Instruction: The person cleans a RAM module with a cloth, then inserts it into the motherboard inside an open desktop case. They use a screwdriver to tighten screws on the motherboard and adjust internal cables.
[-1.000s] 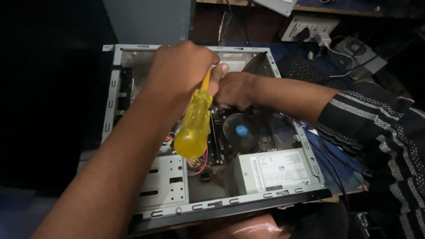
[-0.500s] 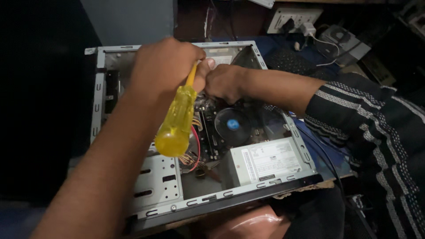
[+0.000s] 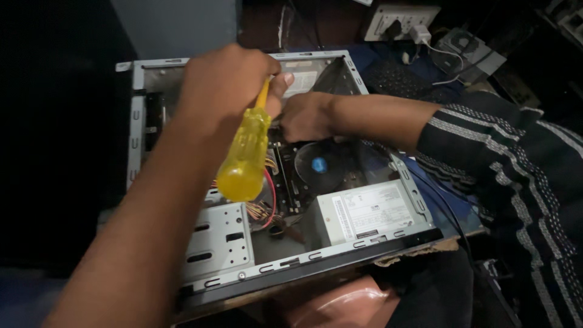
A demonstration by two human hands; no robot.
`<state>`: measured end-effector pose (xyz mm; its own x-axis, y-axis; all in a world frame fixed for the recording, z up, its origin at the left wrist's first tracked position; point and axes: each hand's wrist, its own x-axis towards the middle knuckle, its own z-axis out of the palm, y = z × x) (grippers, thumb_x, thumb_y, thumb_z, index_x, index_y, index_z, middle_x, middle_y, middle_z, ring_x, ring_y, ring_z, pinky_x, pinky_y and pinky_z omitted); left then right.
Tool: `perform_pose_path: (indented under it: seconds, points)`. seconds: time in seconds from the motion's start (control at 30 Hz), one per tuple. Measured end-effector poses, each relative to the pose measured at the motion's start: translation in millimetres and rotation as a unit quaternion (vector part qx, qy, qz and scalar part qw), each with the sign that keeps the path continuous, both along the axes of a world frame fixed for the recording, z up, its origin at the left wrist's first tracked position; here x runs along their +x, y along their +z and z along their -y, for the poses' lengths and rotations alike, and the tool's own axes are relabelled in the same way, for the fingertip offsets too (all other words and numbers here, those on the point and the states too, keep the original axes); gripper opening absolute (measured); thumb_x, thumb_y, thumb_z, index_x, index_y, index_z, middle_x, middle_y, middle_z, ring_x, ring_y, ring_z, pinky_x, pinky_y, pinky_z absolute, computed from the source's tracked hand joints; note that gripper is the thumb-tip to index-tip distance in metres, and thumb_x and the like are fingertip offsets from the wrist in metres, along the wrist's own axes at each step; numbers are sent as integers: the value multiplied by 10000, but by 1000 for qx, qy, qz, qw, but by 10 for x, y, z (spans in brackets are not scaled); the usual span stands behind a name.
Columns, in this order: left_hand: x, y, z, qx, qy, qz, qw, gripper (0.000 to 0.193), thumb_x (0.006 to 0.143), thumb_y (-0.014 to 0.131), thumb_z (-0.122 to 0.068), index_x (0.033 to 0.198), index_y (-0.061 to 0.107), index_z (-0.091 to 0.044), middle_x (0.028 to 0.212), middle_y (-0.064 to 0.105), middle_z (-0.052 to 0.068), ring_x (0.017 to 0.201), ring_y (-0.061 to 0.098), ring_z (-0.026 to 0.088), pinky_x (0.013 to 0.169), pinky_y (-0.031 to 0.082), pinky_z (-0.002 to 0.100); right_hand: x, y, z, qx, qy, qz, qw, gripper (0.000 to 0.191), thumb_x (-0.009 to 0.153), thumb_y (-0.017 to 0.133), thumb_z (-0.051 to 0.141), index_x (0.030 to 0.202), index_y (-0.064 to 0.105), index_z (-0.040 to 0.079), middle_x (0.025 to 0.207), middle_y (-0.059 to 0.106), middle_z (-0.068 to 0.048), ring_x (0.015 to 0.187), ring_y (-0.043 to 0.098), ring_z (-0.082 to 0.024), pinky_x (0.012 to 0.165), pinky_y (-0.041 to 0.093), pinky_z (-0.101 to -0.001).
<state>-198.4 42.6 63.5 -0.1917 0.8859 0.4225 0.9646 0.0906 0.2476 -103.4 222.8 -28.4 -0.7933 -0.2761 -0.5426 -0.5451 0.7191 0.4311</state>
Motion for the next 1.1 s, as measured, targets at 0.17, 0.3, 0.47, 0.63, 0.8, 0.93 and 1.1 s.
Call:
perform_pose_path:
  seconds: [0.17,0.3,0.47,0.63,0.8,0.93,1.1]
  points:
    - [-73,-61,10,0,-15,-33,999,306,977,649,-418,975,807,-157,809,729,185,752,704,412,708,559,527,-26,-107,-139,-37,25,-52,998,103,807,667,123,764,760,112,862,758,-125,888,731,-334,778,580,-453]
    - [-97,-43,41,-1,-17,-15,1000,320,993,633,-434,1049,809,-173,848,740,179,772,706,421,719,554,538,-59,-46,-121,-48,-45,-39,997,56,798,698,150,781,751,140,852,745,-119,880,724,-341,740,580,-484]
    - [-57,103,128,-41,-16,-18,999,389,1049,576,-471,1151,789,-161,853,748,174,779,717,407,731,555,531,20,357,-137,-169,-170,-198,951,132,835,774,254,851,734,128,872,720,-169,871,694,-397,731,534,-531]
    - [-96,-16,141,-115,52,20,992,452,1100,501,-427,1142,774,-70,745,749,150,700,736,302,707,574,464,913,868,-416,-373,-71,-343,859,357,770,797,129,1115,712,91,1045,725,-139,999,678,-374,826,525,-493]
    - [-457,-546,27,-92,77,130,984,424,1137,482,-362,1217,731,-28,762,713,187,640,714,332,594,582,468,2529,1006,-744,-346,-129,-485,793,123,1056,730,84,1175,711,61,1106,737,-97,1024,727,-221,867,596,-315]
    - [-910,-998,-122,-109,28,142,984,418,1125,493,-356,1204,734,-24,799,725,188,687,726,319,650,589,454,3629,710,-939,-274,-295,-565,720,163,1080,827,221,1161,785,86,972,734,-84,861,736,-194,764,564,-307]
    - [-1253,-1270,-167,-143,7,138,980,412,1110,508,-350,1187,739,-18,844,739,190,747,740,303,719,598,437,4492,-144,-840,-262,-452,-596,609,594,811,905,432,1242,702,78,1193,693,-154,1119,658,-308,946,522,-438]
